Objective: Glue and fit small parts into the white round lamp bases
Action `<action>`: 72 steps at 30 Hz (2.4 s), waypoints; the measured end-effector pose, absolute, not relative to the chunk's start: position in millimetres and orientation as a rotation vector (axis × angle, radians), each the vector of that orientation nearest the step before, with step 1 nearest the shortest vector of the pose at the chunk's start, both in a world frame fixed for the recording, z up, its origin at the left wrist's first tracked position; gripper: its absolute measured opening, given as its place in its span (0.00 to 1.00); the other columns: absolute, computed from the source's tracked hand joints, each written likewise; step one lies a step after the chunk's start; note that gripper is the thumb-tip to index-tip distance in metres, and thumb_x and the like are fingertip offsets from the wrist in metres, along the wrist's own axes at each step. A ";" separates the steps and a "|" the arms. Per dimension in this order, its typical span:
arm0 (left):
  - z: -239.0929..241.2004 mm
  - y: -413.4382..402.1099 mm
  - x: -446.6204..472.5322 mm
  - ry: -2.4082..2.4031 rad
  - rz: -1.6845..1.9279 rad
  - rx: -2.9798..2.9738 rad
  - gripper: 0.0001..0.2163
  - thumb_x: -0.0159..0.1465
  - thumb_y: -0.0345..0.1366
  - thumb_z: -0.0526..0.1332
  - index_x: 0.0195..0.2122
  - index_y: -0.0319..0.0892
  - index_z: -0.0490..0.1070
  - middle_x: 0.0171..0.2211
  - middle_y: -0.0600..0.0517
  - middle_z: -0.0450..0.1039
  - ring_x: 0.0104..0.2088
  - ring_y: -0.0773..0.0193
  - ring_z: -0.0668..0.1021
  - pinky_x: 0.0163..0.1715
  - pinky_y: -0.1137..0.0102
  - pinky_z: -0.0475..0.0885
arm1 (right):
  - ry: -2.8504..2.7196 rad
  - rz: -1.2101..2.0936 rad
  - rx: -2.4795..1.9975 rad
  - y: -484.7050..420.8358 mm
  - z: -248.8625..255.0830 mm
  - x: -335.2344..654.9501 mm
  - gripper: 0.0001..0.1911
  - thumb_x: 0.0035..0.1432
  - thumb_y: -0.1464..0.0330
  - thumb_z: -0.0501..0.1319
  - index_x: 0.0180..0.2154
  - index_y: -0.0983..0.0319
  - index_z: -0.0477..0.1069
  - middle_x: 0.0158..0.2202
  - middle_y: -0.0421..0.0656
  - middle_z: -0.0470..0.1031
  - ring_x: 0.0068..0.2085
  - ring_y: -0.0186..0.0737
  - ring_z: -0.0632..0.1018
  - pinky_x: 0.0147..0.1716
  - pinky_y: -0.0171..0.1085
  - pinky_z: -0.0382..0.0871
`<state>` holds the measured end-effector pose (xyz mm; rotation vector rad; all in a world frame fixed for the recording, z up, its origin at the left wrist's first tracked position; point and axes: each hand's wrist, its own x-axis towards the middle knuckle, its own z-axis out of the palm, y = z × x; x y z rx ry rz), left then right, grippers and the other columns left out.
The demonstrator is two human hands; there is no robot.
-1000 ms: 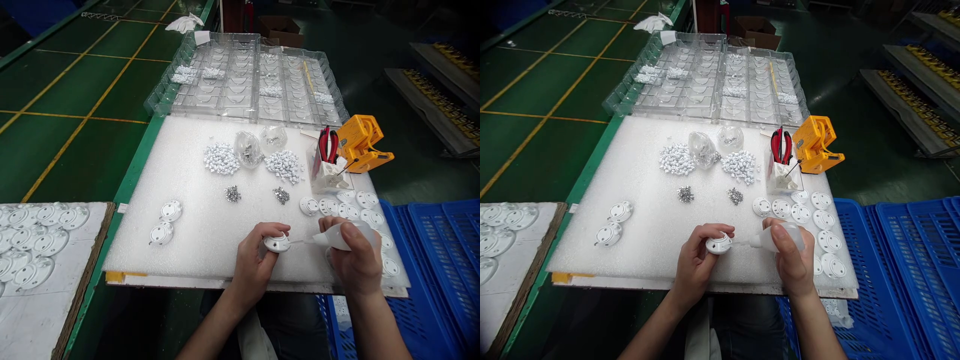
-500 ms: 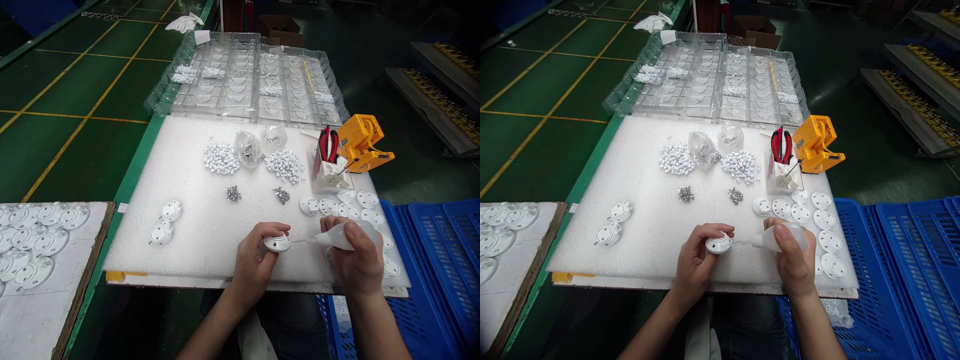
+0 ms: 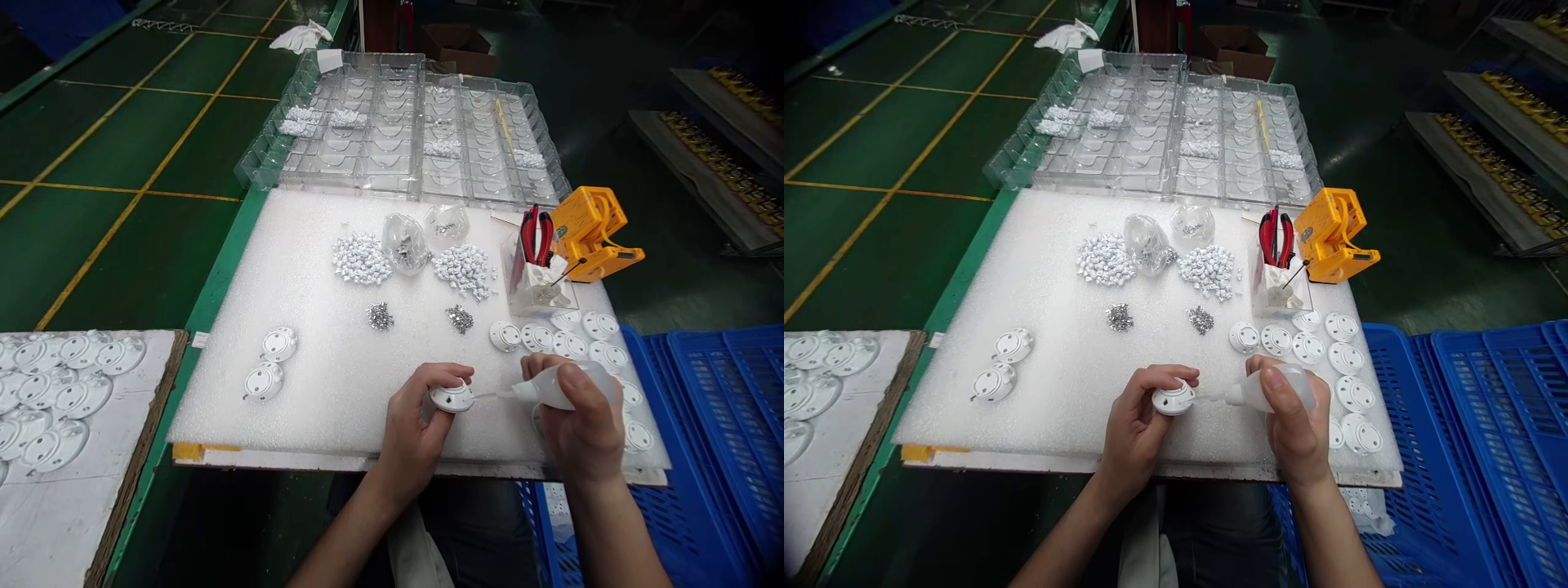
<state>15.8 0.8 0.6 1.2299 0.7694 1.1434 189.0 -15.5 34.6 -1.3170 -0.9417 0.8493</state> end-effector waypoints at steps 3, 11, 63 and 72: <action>0.4 1.0 15.7 0.760 1.151 1.230 0.06 0.70 0.27 0.60 0.43 0.45 0.72 0.49 0.48 0.81 0.47 0.59 0.83 0.49 0.63 0.77 | -0.891 0.873 -1.288 -14.5 36.6 187.8 0.27 0.61 0.54 0.62 0.19 0.59 0.53 0.20 0.36 0.47 0.23 0.34 0.55 0.25 0.40 0.49; -0.8 0.4 15.6 0.744 1.183 1.228 0.05 0.71 0.28 0.60 0.43 0.46 0.72 0.48 0.48 0.81 0.48 0.59 0.82 0.50 0.63 0.77 | -0.831 0.910 -1.238 -6.2 42.2 186.1 0.27 0.61 0.47 0.64 0.22 0.59 0.61 0.22 0.36 0.54 0.25 0.35 0.59 0.24 0.38 0.53; -9.5 -5.9 16.1 0.682 1.682 1.057 0.03 0.69 0.29 0.63 0.41 0.44 0.71 0.42 0.49 0.77 0.43 0.62 0.83 0.44 0.67 0.78 | -2.034 0.746 -1.575 73.4 47.4 130.5 0.06 0.63 0.70 0.62 0.32 0.60 0.73 0.30 0.41 0.75 0.30 0.36 0.75 0.30 0.34 0.70; -2.1 9.9 5.6 0.621 1.252 0.872 0.08 0.69 0.41 0.65 0.43 0.43 0.78 0.46 0.45 0.82 0.41 0.59 0.84 0.44 0.65 0.77 | -1.586 0.949 -1.456 29.7 73.1 163.7 0.11 0.62 0.58 0.68 0.34 0.60 0.79 0.32 0.42 0.78 0.32 0.38 0.80 0.31 0.35 0.77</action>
